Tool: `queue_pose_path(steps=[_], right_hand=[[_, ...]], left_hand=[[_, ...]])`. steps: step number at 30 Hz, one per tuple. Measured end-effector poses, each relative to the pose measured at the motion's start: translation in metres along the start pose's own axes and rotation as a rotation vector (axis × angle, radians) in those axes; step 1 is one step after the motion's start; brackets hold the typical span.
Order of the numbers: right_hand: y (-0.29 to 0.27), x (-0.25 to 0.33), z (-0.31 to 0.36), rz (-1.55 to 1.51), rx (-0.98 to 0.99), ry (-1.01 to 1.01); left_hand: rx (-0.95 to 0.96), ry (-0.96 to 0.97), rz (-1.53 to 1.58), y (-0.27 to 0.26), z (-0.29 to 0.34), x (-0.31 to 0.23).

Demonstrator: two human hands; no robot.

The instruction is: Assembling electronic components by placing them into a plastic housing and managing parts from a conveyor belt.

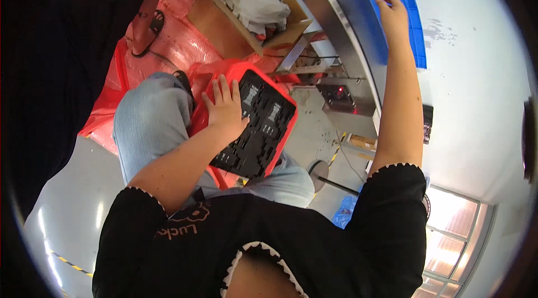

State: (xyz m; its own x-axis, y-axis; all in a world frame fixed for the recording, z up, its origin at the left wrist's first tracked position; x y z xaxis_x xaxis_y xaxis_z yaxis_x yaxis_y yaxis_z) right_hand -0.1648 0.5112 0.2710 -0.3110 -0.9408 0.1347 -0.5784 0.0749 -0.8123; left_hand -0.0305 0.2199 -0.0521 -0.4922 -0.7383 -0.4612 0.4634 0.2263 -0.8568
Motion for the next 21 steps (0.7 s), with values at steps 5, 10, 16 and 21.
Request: queue_pose_path(steps=[5, 10, 16, 21], right_hand=[[0.054, -0.040, -0.018, 0.153, 0.256, 0.088], [0.049, -0.077, 0.000, 0.160, 0.559, 0.374], [-0.016, -0.084, 0.021, 0.175, 0.205, 0.347], [-0.074, -0.038, 0.162, -0.538, -0.044, 0.695]], left_hand=[[-0.021, -0.015, 0.057, 0.002, -0.001, 0.001], [-0.149, 0.015, 0.178, -0.015, -0.003, 0.000], [-0.293, 0.014, 0.309, -0.029, -0.009, 0.008], [-0.737, 0.123, 1.055, -0.101, -0.037, 0.010]])
Point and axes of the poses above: each hand's wrist, its own z-axis away from the middle knuckle, its own y-axis out of the palm, x = y × z, the point moved 9 cm from there along -z, towards the middle knuckle, and after that the axes turned 11 degrees about -x, right-handed, at the moved point
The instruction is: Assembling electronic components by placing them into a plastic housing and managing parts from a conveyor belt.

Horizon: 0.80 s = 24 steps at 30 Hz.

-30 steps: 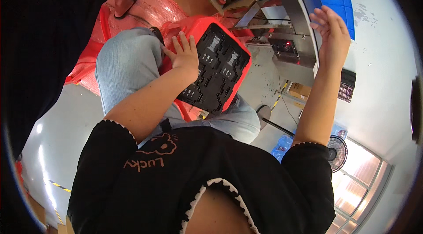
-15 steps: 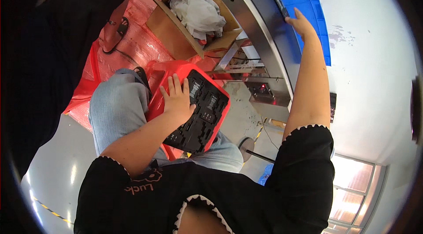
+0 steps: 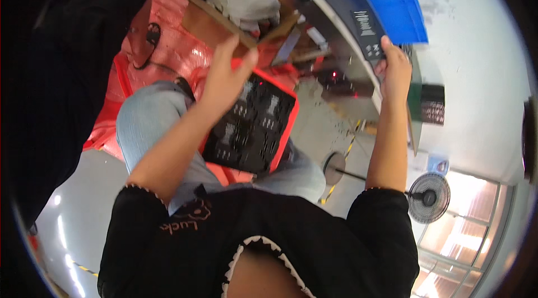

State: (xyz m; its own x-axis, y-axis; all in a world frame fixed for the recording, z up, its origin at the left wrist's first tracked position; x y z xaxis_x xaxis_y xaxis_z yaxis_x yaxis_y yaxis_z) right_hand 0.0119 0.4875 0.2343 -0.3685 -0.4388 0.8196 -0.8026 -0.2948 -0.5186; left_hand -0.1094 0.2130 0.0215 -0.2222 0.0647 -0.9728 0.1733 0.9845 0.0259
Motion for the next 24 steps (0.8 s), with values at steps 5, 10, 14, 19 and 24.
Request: queue_pose_path(steps=[5, 10, 14, 19, 24], right_hand=[[-0.007, -0.140, 0.196, -0.054, 0.270, 0.604], [0.028, -0.237, 0.339, -0.164, 0.415, 0.886], [0.056, -0.272, 0.360, 0.041, 0.607, 0.624], [0.040, -0.242, 0.337, 0.622, 0.493, 0.206], [0.013, -0.291, 0.336, 0.160, 0.349, 0.566]], left_hand=[[-0.020, -0.603, 0.594, 0.028, -0.075, -0.068], [-0.076, -0.608, 0.553, 0.063, -0.092, -0.086], [-0.132, -0.415, 0.326, 0.056, -0.102, -0.081], [-0.085, -0.379, 0.434, 0.000, -0.065, -0.056], [0.199, -0.469, 0.465, -0.040, 0.038, -0.064]])
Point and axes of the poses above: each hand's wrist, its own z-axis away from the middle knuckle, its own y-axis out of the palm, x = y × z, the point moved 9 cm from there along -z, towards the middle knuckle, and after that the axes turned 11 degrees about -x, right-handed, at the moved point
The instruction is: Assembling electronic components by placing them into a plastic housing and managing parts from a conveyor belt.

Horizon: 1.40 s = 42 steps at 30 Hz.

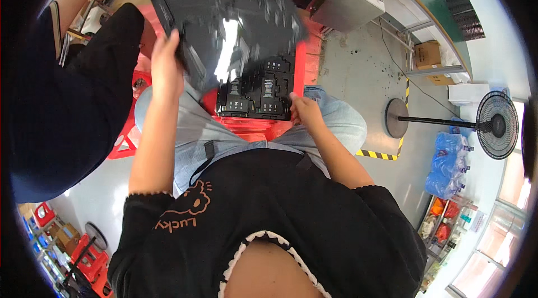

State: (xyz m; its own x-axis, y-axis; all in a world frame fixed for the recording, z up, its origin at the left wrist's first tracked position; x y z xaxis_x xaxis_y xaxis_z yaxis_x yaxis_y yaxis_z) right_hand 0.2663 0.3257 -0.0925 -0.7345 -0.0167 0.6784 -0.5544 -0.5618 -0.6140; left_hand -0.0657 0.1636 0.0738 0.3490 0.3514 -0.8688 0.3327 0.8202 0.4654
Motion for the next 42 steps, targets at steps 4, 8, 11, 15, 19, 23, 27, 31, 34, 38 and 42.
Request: queue_pose_path(steps=[4, 8, 11, 15, 19, 23, 27, 31, 34, 38, 42], right_hand=[[-0.005, 0.022, 0.005, -0.536, 0.137, 0.162], [0.008, 0.037, -0.007, -0.918, 0.276, 0.308], [0.007, 0.035, -0.030, -0.308, 0.130, 0.082], [-0.022, 0.037, -0.054, 0.545, -0.218, -0.079], [-0.008, 0.026, -0.062, 0.349, 0.052, 0.154], [-0.004, 0.029, -0.055, 0.318, 0.173, 0.199], [0.002, 0.023, -0.063, 0.367, 0.257, 0.216], [0.007, 0.032, -0.074, 0.452, 0.276, 0.178], [0.004, 0.031, -0.072, 0.512, 0.421, 0.303], [-0.020, 0.127, -0.073, 0.839, 0.454, 0.049], [-0.034, 0.320, -0.054, 0.200, 0.437, -0.517]], left_hand=[[-0.050, -0.106, -0.498, -0.050, 0.047, 0.059], [0.106, -0.107, -0.609, -0.035, 0.047, 0.105], [0.015, 0.318, -1.102, -0.050, 0.016, 0.136], [-0.099, 0.335, -1.354, -0.046, 0.017, 0.142], [-0.058, 0.245, -1.370, -0.056, 0.009, 0.146], [-0.034, 0.133, -1.334, -0.060, 0.013, 0.142], [0.101, 0.028, -1.405, -0.059, 0.011, 0.148], [0.070, -0.003, -1.365, -0.063, 0.007, 0.150], [0.097, -0.003, -1.401, -0.055, 0.010, 0.143], [0.122, -0.035, -1.421, -0.052, 0.012, 0.140], [0.190, -0.086, -1.379, -0.060, 0.008, 0.147]])
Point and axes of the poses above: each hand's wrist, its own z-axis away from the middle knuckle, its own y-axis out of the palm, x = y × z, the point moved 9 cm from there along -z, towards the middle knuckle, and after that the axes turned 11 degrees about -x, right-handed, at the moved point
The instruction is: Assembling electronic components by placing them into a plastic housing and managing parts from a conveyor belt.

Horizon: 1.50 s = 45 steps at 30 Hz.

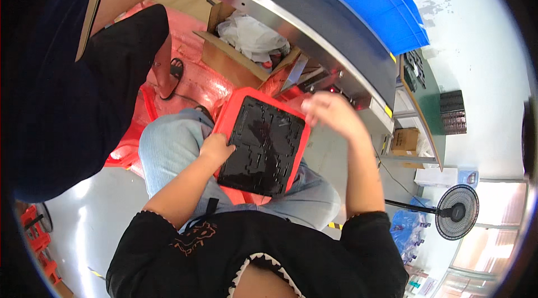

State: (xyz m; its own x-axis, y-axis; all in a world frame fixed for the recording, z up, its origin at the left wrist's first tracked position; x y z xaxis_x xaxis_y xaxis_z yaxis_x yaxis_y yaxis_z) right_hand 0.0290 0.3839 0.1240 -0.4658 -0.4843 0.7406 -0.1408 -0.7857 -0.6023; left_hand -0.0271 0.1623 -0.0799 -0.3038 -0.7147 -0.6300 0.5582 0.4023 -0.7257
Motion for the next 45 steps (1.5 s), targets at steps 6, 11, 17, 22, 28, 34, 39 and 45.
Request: queue_pose_path(steps=[6, 11, 17, 22, 28, 34, 39, 45], right_hand=[[-0.135, 0.121, -0.113, 0.226, -0.719, -0.489], [-0.163, 0.118, -0.223, 0.629, -0.753, -0.470], [-0.184, 0.089, -0.261, 0.940, -0.457, -0.224], [-0.184, 0.137, -0.190, 0.941, -0.650, -0.469], [-0.045, 0.090, -0.047, 0.058, -0.558, -0.127], [0.113, -0.106, 0.006, -0.536, -0.263, 0.441], [0.151, -0.129, 0.001, 0.239, -0.140, 0.155], [0.029, -0.021, -0.017, 0.031, -0.462, -0.099]], left_hand=[[0.058, 0.042, -0.006, 0.010, -0.007, -0.002], [0.094, 0.022, -0.047, 0.017, -0.010, 0.004], [0.115, 0.038, -0.063, 0.012, -0.013, -0.005], [0.120, 0.052, -0.048, 0.015, -0.015, -0.002], [0.085, 0.047, -0.035, 0.014, -0.011, 0.009], [0.087, 0.062, -0.074, 0.005, -0.006, -0.019], [-0.122, 0.155, -0.185, -0.024, 0.013, -0.059], [-0.225, 0.603, -0.247, 0.014, 0.031, -0.084]])
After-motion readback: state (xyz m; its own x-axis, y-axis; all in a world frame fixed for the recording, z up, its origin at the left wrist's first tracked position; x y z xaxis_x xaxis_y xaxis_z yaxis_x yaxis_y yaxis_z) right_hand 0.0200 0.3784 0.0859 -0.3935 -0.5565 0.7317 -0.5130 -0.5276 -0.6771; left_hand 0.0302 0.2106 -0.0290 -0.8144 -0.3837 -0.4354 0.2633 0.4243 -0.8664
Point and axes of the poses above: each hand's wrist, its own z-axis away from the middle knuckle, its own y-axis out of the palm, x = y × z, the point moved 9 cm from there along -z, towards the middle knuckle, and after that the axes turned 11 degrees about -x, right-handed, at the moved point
